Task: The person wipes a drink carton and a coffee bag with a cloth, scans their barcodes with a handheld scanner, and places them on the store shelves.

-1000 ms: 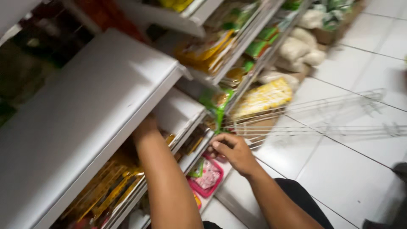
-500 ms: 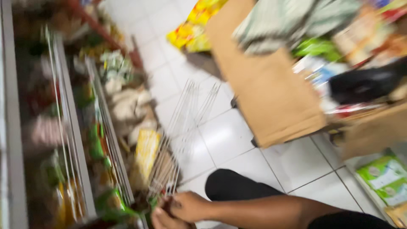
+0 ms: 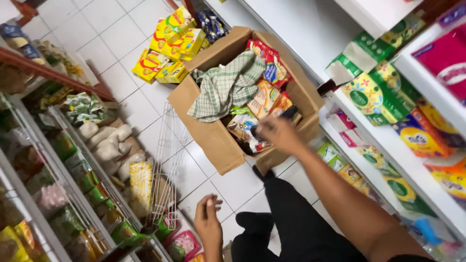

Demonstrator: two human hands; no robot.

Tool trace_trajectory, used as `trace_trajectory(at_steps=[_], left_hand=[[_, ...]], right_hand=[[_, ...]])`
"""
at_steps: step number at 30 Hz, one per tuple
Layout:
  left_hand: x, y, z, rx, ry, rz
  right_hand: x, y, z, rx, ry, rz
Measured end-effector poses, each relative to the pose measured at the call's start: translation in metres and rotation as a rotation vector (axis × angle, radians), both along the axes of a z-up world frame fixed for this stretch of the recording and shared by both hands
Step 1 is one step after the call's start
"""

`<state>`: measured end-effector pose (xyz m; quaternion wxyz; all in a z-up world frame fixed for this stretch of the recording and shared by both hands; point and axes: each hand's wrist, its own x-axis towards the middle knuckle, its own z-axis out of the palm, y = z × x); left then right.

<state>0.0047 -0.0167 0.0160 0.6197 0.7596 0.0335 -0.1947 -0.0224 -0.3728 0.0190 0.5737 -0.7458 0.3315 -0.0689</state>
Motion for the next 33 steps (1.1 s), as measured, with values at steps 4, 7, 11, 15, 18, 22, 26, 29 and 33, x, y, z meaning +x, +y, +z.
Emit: trace_trajectory(at_steps=[4, 7, 11, 15, 18, 22, 26, 29, 33], left_hand=[[0.018, -0.066, 0.03, 0.011, 0.018, -0.055], [0.021, -0.115, 0.038, -0.031, 0.056, -0.016], [0.009, -0.187, 0.053, -0.031, 0.052, -0.013], [-0.017, -0.244, 0.068, 0.11, -0.046, -0.197], [-0.034, -0.27, 0.071, 0.243, -0.136, -0.354], [-0.033, -0.284, 0.06, 0.287, -0.328, -0.411], [-0.031, -0.282, 0.067, 0.34, -0.255, -0.43], [-0.016, -0.281, 0.098, 0.29, -0.039, -0.265], [0.004, -0.273, 0.163, 0.142, -0.429, -0.049]], right_hand=[[0.04, -0.1, -0.011, -0.495, 0.099, 0.067], [0.059, -0.12, -0.013, -0.575, 0.414, 0.149], [0.056, -0.141, -0.026, -0.363, 0.411, 0.167], [0.049, -0.164, -0.051, -0.231, 0.179, 0.129], [0.051, -0.171, -0.043, -0.261, -0.044, 0.173], [0.068, -0.181, 0.0, -0.087, -0.141, 0.253], [0.082, -0.178, 0.055, -0.099, -0.147, 0.268], [0.089, -0.167, 0.098, 0.177, -0.283, 0.251], [0.077, -0.139, 0.151, 0.523, -0.344, 0.17]])
